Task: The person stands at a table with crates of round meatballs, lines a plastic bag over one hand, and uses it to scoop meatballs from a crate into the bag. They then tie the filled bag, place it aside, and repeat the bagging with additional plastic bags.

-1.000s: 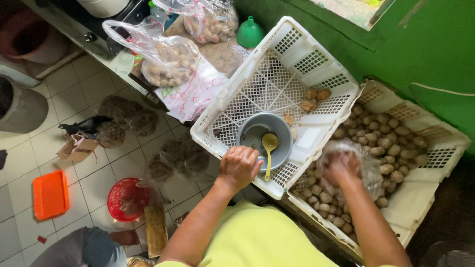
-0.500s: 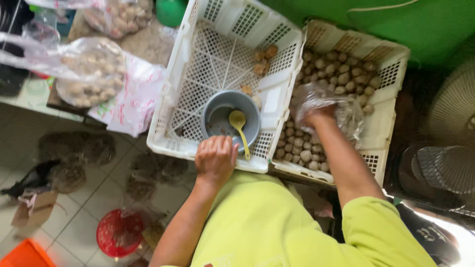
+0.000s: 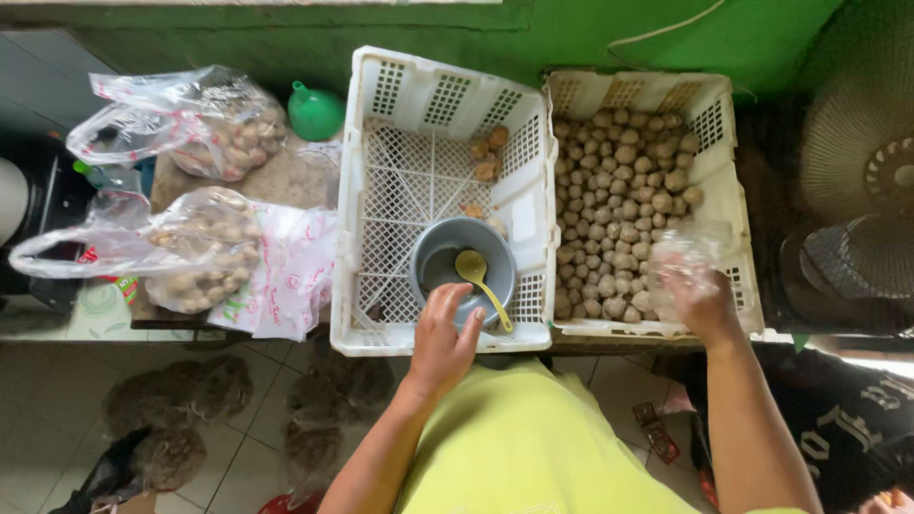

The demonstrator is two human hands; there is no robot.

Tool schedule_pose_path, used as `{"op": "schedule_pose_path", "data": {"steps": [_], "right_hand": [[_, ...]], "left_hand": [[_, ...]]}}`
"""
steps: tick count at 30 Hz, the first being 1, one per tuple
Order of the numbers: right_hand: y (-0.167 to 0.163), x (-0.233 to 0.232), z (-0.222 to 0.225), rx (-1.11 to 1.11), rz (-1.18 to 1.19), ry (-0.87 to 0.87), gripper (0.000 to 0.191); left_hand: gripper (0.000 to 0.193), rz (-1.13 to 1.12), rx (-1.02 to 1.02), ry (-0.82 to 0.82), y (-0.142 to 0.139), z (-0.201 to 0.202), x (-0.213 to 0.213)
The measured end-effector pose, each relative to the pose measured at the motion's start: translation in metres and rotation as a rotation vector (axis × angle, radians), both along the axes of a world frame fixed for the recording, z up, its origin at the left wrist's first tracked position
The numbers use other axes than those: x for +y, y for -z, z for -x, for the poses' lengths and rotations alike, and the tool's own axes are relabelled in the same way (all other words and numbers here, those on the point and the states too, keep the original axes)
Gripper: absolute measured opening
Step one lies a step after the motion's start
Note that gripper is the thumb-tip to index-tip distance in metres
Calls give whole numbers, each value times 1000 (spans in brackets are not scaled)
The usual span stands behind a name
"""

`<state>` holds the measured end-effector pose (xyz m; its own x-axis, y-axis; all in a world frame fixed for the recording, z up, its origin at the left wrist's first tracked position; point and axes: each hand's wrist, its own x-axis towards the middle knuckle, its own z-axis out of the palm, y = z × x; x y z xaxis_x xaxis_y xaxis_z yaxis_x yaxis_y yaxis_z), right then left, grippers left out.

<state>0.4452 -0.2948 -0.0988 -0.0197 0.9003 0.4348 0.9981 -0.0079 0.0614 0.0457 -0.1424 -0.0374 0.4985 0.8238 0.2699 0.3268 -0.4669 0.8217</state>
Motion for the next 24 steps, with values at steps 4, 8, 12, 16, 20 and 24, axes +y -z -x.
{"op": "schedule_pose_path", "data": {"steps": [4,8,12,16,20,24], "right_hand": [[-2,-1,31,1369,-498,346,24],[-18,23,64,1741,-810,201,21],[-38,37,68,820,-582,272,33],[-43,48,34,1384,-681,292,44],[-42,55,-13,667,-280,419,60],[-41,109,-42,371,304,433,49]], "left_hand": [[30,58,-37,137,2,-9,-11],[43,184,-14,371,3,-32,-26],[65,78,78,486,4,-70,-34],[52,-12,59,494,5,-90,-33],[37,32,47,457,4,-77,-35],[26,-26,27,260,-2,-58,-43]]}}
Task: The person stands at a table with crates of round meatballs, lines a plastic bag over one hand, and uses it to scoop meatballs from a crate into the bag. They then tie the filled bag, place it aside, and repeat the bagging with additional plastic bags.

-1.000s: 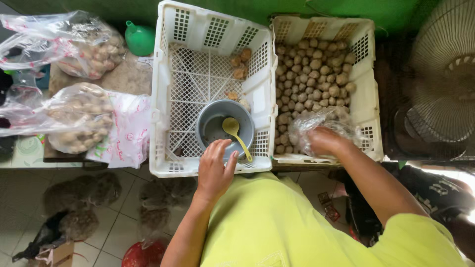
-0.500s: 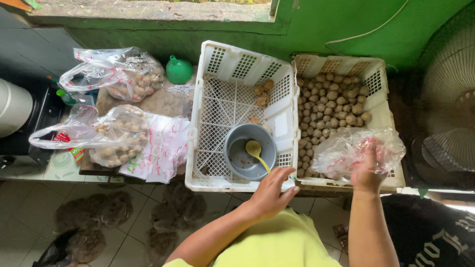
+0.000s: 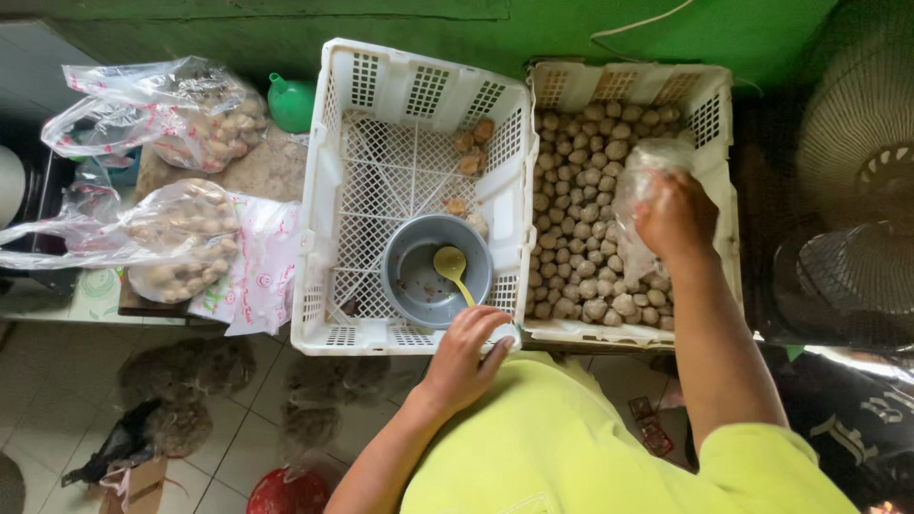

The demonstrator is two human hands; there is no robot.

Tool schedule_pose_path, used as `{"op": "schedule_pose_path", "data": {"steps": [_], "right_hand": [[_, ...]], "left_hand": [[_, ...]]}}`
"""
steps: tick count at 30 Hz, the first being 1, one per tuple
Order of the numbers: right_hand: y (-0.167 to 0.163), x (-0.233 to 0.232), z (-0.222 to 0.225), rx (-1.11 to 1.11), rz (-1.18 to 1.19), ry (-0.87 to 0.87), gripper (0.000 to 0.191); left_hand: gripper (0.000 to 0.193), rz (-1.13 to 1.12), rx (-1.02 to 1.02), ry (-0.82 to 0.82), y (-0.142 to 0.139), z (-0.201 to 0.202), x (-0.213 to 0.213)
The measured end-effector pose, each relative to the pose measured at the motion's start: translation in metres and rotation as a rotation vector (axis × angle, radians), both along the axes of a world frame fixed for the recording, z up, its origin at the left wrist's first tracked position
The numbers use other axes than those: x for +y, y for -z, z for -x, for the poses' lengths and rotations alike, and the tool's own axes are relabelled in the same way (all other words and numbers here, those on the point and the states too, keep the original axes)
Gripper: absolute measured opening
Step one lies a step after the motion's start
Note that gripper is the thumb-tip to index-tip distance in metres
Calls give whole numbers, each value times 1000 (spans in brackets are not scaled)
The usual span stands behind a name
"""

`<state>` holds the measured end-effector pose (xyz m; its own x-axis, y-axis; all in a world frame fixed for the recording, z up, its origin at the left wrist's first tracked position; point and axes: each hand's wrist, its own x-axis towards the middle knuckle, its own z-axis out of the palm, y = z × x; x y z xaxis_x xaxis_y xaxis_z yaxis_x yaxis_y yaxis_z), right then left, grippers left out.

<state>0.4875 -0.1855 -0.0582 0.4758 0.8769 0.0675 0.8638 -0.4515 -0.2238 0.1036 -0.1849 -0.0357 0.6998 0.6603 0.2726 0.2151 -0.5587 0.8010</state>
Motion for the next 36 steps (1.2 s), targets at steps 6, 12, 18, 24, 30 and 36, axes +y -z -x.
{"op": "schedule_pose_path", "data": {"steps": [6,12,18,24,30,36], "right_hand": [[17,150,-16,64,430,-154,49],[67,212,5,-86,404,-234,51],[87,155,30,-250,632,-442,48],[91,42,44,-173,747,-626,42],[49,-22,23,643,-48,-220,27],[8,-10,59,1355,-1282,482,18]], "left_hand": [[23,-278,200,-502,3,12,5],[18,-458,417,-623,28,2,11],[19,-471,464,-629,28,-4,12],[23,-322,445,-596,18,-6,12],[33,-204,112,-388,5,-32,10],[88,924,-12,8,10,-128,4]]}}
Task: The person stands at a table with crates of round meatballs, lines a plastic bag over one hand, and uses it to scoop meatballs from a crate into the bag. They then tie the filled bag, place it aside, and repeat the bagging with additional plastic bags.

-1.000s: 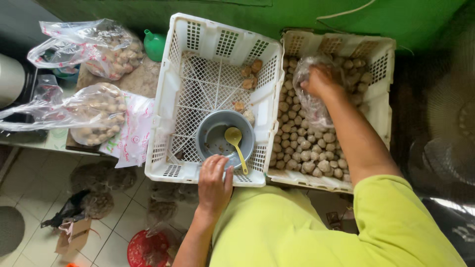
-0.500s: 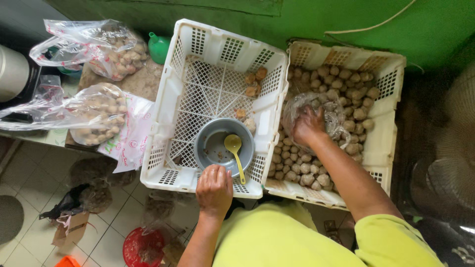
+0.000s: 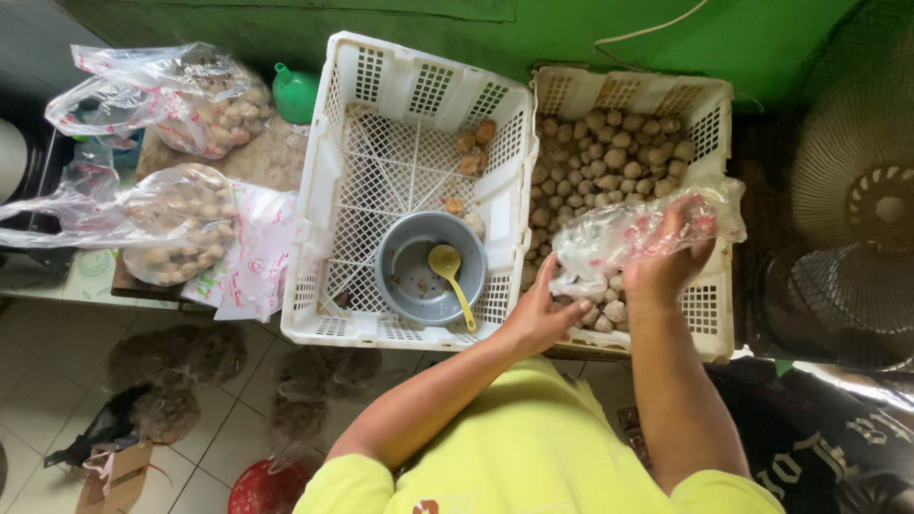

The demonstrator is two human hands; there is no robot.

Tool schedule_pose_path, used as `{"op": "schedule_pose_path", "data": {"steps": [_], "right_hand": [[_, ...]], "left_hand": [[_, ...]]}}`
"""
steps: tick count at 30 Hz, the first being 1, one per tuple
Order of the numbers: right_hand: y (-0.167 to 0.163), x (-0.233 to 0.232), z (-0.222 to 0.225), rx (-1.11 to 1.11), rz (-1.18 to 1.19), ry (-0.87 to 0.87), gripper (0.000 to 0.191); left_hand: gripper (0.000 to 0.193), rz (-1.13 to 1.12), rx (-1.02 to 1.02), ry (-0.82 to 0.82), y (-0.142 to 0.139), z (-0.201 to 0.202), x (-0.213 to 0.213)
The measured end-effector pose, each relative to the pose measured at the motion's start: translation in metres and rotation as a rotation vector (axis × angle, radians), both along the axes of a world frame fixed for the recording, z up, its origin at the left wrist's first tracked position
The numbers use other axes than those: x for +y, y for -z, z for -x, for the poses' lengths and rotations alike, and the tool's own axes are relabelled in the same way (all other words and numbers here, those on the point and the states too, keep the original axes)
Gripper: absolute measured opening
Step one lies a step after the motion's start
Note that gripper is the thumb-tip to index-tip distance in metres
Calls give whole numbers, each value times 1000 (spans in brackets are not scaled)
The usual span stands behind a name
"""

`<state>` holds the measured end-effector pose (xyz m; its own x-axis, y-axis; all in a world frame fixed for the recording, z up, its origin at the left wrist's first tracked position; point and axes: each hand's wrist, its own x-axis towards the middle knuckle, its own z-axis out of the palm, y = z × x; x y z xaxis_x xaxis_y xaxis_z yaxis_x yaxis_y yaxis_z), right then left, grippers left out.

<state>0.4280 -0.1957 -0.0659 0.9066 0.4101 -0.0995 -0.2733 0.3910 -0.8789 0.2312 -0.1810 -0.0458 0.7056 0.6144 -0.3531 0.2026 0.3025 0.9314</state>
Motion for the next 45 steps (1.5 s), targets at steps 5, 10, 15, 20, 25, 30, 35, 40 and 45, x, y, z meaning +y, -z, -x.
{"op": "schedule_pose_path", "data": {"steps": [5,10,15,20,25,30,35,40,45], "right_hand": [[1,-31,25,-680,423,-245,26],[-12,-65,23,-652,369,-1227,40],[-36,-48,8,-959,909,-1732,58],[-34,-18,0,-889,817,-1408,49],[3,45,9,-328,184,-990,41],[32,64,27,-77,68,-886,35],[24,69,34,-279,0,-852,34],[-23,110,29,-449,85,-547,35],[-64,194,52,-1210,-7,-182,33]], "left_hand": [[82,82,-409,-246,30,-21,21],[62,486,-214,-251,63,-25,72],[57,583,-138,-181,72,-9,89],[54,476,-241,-39,69,18,79],[60,-543,18,-117,58,31,33],[23,-878,214,-52,25,67,12],[28,-1111,207,-163,-11,111,12],[25,-1369,613,-494,-29,196,50],[36,-1286,678,-644,-30,231,79]]}}
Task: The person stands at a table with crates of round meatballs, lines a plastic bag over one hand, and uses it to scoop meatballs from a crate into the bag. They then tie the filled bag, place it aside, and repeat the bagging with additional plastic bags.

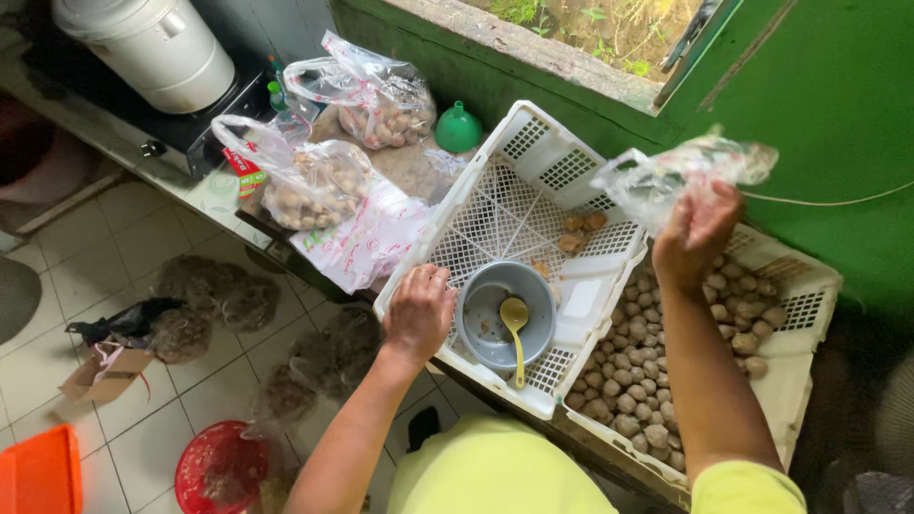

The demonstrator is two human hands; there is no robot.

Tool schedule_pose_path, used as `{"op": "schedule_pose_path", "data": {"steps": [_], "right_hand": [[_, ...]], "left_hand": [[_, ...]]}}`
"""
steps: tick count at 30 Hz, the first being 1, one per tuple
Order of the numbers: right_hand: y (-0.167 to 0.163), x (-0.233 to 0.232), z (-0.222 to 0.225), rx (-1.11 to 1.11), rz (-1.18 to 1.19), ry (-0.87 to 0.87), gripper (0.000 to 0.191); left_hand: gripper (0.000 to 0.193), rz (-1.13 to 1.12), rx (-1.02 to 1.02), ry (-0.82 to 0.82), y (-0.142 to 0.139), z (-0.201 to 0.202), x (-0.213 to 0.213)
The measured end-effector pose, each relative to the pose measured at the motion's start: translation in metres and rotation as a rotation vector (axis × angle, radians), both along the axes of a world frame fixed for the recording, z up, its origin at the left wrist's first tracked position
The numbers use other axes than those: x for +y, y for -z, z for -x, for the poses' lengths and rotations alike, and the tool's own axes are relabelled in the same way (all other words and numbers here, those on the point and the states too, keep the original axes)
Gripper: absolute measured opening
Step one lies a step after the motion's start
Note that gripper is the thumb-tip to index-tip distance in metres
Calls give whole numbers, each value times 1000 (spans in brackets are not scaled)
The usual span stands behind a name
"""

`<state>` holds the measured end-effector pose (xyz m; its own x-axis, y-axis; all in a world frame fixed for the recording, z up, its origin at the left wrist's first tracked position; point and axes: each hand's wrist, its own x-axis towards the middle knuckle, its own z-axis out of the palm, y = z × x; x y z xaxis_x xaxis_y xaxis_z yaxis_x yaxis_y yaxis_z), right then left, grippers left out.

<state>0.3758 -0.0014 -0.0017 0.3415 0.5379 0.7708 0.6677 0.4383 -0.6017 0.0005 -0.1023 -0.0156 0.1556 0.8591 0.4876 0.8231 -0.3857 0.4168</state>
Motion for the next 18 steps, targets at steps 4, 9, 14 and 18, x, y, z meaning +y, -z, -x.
{"op": "schedule_pose_path", "data": {"steps": [4,9,14,18], "right_hand": [[-11,59,3,-570,-65,307,29],[12,107,9,-519,167,81,37],[39,145,27,-233,412,-160,36],[47,143,27,-339,410,-148,33]], "left_hand": [[34,15,59,-34,4,-6,-2],[32,99,71,-74,6,-3,-2],[34,55,57,-85,7,-6,3],[28,37,39,-86,7,-10,5]]}}
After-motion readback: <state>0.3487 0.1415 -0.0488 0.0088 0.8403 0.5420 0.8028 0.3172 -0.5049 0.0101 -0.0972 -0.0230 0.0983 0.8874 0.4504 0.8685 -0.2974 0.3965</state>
